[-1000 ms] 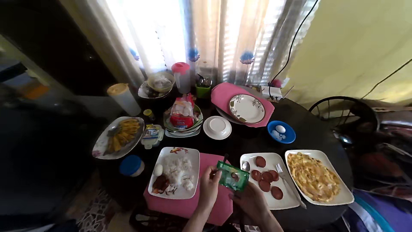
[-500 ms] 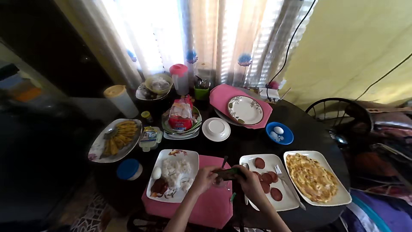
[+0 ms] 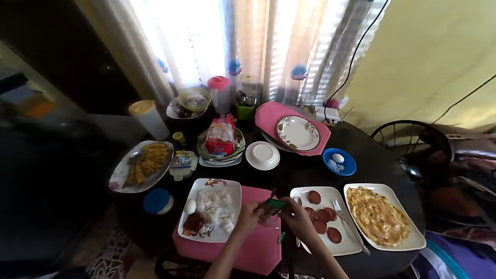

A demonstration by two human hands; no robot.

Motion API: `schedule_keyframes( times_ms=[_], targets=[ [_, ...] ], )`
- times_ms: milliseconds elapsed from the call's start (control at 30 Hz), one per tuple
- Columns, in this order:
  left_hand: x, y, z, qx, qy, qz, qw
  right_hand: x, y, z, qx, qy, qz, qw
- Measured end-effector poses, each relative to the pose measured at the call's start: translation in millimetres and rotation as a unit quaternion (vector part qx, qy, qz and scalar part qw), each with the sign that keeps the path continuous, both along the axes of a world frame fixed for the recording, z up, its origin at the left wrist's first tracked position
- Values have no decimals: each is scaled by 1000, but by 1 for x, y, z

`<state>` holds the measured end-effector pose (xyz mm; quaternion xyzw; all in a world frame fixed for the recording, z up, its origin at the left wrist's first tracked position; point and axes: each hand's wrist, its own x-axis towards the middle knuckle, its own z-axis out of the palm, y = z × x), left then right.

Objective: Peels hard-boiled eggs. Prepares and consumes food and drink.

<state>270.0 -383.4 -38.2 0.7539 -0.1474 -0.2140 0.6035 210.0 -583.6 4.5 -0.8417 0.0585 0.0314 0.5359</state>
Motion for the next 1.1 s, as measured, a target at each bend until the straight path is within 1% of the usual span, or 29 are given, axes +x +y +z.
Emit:
schedule_keyframes(
  times_ms=[100,267,367,467,600,667,767,867,1000,1100],
  targets=[
    [0,-2,-2,-5,1,-1,1000,0,8,2,-30,24,-27,999],
    [3,-2,2,34,17,-14,999,3,19,4,-74,24,-46,996],
    [2,0,3,20,6,-27,999,5,17,1,-60,18,-54,997],
    [1,0,5,1,11,-33,999,7,13,-5,-43,22,-39,998],
    [0,0,8,8,9,-32,999,6,11,-10,-25,7,-34,999],
    [0,1,10,14,-12,-17,1000,6,10,-9,-25,-6,-36,999],
    [1,5,9,63,-45,17,997,5,7,-10,-36,-12,-37,999],
    [1,8,8,95,-51,22,994,3,8,-12,-29,-10,-38,999],
    [-2,5,6,96,-75,40,992,3,13,-17,-10,-15,-18,1000],
    [-3,2,3,87,-83,63,991,3,11,-15,-11,-25,-20,999]
  ],
)
